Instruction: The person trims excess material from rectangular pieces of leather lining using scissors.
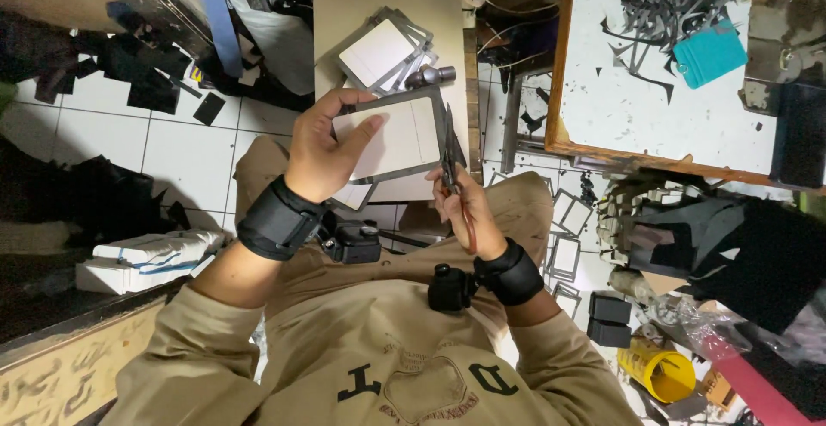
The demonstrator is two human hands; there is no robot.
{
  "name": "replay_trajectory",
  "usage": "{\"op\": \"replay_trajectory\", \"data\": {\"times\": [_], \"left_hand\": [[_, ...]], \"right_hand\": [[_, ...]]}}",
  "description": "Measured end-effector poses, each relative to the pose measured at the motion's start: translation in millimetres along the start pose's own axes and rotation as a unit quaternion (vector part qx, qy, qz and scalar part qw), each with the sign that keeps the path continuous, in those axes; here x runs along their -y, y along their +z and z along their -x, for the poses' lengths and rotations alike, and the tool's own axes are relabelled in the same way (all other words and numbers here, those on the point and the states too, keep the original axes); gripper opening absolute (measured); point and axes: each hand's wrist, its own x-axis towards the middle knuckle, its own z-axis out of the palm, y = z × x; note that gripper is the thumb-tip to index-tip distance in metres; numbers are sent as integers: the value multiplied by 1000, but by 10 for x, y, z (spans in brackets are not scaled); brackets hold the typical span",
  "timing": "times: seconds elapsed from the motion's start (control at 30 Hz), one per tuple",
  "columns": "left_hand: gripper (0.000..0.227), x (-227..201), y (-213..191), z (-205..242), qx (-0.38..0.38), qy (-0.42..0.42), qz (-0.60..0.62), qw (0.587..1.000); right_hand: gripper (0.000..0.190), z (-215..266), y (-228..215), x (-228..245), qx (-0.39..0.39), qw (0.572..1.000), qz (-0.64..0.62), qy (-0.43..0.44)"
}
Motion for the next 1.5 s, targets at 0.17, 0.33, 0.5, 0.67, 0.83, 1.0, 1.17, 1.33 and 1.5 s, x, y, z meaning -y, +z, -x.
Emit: {"op": "replay_trajectory", "data": {"times": [0.17,0.33,0.5,0.67,0.83,1.0,1.17,1.33,1.5], "left_hand": [[23,30,18,7,-3,19,-2,1000],[22,29,29,16,9,8,4,1000],[22,54,27,10,1,-2,45,999],[21,98,-43,-64,-18,4,28,999],[23,86,-66,-86,-1,-78,61,995],[23,114,16,25,66,27,25,997],[23,27,1,32,92,-66,55,992],[21,53,-56,-16,113,-59,40,991],[21,67,-162,-125,171,-2,19,985]], "right_hand": [[72,23,1,-157,-35,999,-12,20],[69,44,-8,-230,-41,998,-40,14],[69,40,-51,-286,-48,996,-56,56],[73,3,-159,-108,45,998,-47,20],[73,-4,-173,-149,73,995,-55,28],[77,-45,-141,-353,14,997,-76,16],[80,-110,-78,-99,8,998,-66,8],[67,-40,-192,-289,15,998,-58,17],[60,25,-325,-391,26,998,-36,36]]}}
